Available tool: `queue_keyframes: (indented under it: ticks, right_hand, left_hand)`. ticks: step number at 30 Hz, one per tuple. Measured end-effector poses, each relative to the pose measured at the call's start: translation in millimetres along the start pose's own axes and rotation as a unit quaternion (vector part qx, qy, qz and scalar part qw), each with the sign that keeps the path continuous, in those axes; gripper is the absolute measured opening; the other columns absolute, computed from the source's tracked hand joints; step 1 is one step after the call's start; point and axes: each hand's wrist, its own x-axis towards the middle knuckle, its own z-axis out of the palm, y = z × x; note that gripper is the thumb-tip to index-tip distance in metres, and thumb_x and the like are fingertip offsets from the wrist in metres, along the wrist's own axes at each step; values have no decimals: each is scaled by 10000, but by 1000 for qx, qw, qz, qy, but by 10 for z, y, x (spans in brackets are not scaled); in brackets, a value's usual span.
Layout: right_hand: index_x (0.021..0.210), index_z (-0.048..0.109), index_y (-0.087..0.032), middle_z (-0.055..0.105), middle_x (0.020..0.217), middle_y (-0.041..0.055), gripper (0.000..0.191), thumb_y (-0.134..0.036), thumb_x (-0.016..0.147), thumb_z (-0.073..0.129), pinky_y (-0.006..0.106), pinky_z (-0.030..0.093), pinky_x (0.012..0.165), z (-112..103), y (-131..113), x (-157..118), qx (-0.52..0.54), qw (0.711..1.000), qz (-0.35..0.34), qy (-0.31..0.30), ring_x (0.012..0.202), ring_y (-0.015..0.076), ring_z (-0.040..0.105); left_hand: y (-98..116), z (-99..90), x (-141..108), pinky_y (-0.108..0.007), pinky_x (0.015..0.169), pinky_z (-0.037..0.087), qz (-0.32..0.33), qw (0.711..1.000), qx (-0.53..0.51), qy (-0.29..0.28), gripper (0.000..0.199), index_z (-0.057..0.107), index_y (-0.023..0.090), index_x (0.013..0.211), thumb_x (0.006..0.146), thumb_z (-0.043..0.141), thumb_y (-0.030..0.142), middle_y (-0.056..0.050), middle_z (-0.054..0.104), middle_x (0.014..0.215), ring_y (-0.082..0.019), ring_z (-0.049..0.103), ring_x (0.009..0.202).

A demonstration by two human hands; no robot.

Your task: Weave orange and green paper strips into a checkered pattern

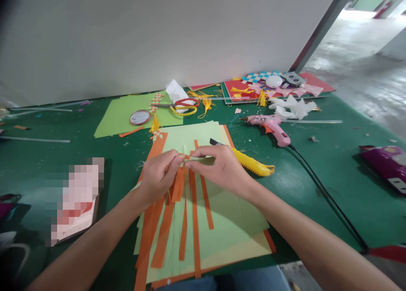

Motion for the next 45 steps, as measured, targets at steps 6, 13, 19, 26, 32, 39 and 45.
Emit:
queue_keyframes:
  ticks: [6, 13, 19, 26, 32, 39, 45]
  right_hand:
    - [769, 713, -216, 721, 748, 18, 119, -219, 850, 626, 308, 487, 669, 30, 29, -16, -43, 991, -98, 76, 686, 174, 640]
    - [867, 723, -344, 738, 790, -24, 184, -176, 855, 646, 388, 464, 784, -91, 198, -48, -264, 899, -333, 104, 747, 177, 660]
    - [959, 697, -330, 733, 867, -2, 192, -173, 873, 627, 402, 450, 864, -112, 260, -33, -317, 859, -389, 100, 852, 187, 644]
    - [1052, 676, -261, 708, 995, 49, 322, -68, 833, 541, 410, 461, 876, -72, 207, 23, -284, 895, -325, 110, 986, 216, 622]
    - [1028, 691, -172, 701, 978, 96, 271, -107, 828, 520, 384, 502, 861, -50, 129, 25, -136, 963, -209, 97, 949, 220, 639]
    - [806, 700, -191, 713, 878, 42, 44, -224, 823, 676, 307, 491, 785, -21, 63, 35, -45, 991, -47, 114, 848, 179, 650]
    - [746, 692, -189, 703, 840, 36, 93, -247, 818, 679, 297, 467, 714, -53, 29, 27, 34, 994, 1, 100, 815, 179, 629]
  left_hand:
    - [62, -42, 24, -240, 541, 346, -48, 998, -11, 46, 315, 441, 199, 705, 991, 382, 316, 39, 441, 592, -103, 414, 532]
    - [42, -45, 83, -265, 506, 452, -227, 892, -383, -73, 467, 509, 186, 644, 976, 373, 485, -6, 559, 549, -129, 564, 499]
    - [16, -33, 100, -301, 649, 543, -253, 834, -476, -120, 297, 554, 190, 709, 906, 573, 412, 4, 591, 640, -152, 657, 617]
    - [43, -69, 127, -270, 690, 512, -248, 867, -426, -72, 269, 553, 185, 733, 914, 577, 381, 40, 569, 635, -113, 633, 594]
    - [90, -58, 102, -231, 617, 449, -239, 920, -305, -65, 297, 524, 189, 722, 926, 542, 405, 41, 587, 603, -117, 632, 592]
    - [133, -55, 80, -251, 650, 405, -170, 957, -185, -146, 250, 554, 200, 732, 943, 500, 324, 38, 626, 664, -125, 587, 653]
    - [93, -25, 80, -249, 655, 422, -208, 934, -249, -147, 277, 550, 203, 725, 936, 516, 380, 41, 616, 658, -131, 629, 654]
